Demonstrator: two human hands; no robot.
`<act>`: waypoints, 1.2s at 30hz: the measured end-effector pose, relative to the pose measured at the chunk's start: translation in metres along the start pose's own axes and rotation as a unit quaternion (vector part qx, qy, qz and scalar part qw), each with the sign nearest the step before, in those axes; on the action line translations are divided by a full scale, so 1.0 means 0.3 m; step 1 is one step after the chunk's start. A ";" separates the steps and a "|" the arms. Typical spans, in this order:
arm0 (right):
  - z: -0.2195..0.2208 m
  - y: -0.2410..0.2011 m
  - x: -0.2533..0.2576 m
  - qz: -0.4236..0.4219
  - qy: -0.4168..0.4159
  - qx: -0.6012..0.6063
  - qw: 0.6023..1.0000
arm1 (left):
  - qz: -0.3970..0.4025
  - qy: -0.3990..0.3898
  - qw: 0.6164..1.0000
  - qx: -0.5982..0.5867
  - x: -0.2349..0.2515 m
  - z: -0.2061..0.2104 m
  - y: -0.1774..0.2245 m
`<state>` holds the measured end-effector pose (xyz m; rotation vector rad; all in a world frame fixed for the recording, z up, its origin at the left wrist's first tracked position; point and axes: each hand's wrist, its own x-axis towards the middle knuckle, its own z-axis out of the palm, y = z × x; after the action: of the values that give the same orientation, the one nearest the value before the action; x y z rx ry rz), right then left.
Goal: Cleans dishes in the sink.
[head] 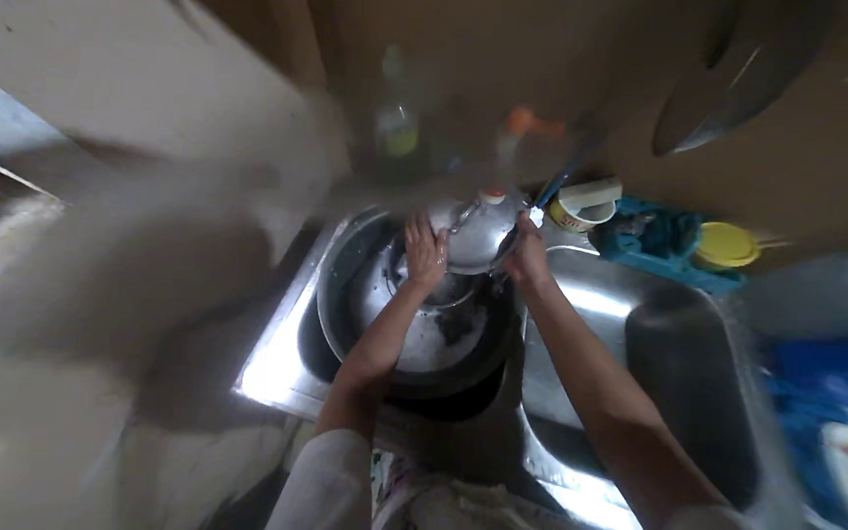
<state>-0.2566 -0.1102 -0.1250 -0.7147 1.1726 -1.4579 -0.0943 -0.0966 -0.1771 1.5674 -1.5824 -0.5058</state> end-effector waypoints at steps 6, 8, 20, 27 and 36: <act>-0.001 0.035 0.008 0.122 -0.035 -0.002 0.992 | -0.159 -0.042 0.935 -0.316 0.140 -0.232 0.055; 0.045 0.041 0.021 0.149 -0.013 -0.018 0.989 | -0.120 -0.073 0.952 -0.272 0.128 -0.295 0.103; 0.146 -0.059 0.007 0.267 -0.135 0.028 0.954 | 0.331 -0.256 0.854 0.308 -0.089 -0.311 0.237; -0.014 -0.026 -0.016 0.180 -0.126 -0.022 0.975 | 0.175 -0.381 0.884 0.206 0.010 -0.168 0.085; -0.040 0.026 -0.026 0.146 -0.092 0.046 0.984 | 0.159 -0.280 0.925 0.201 0.045 0.004 0.143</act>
<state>-0.2627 -0.0988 -0.1349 -0.5738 1.0129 -1.1667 -0.1201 -0.1038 -0.1411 1.4778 -2.4605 -0.4930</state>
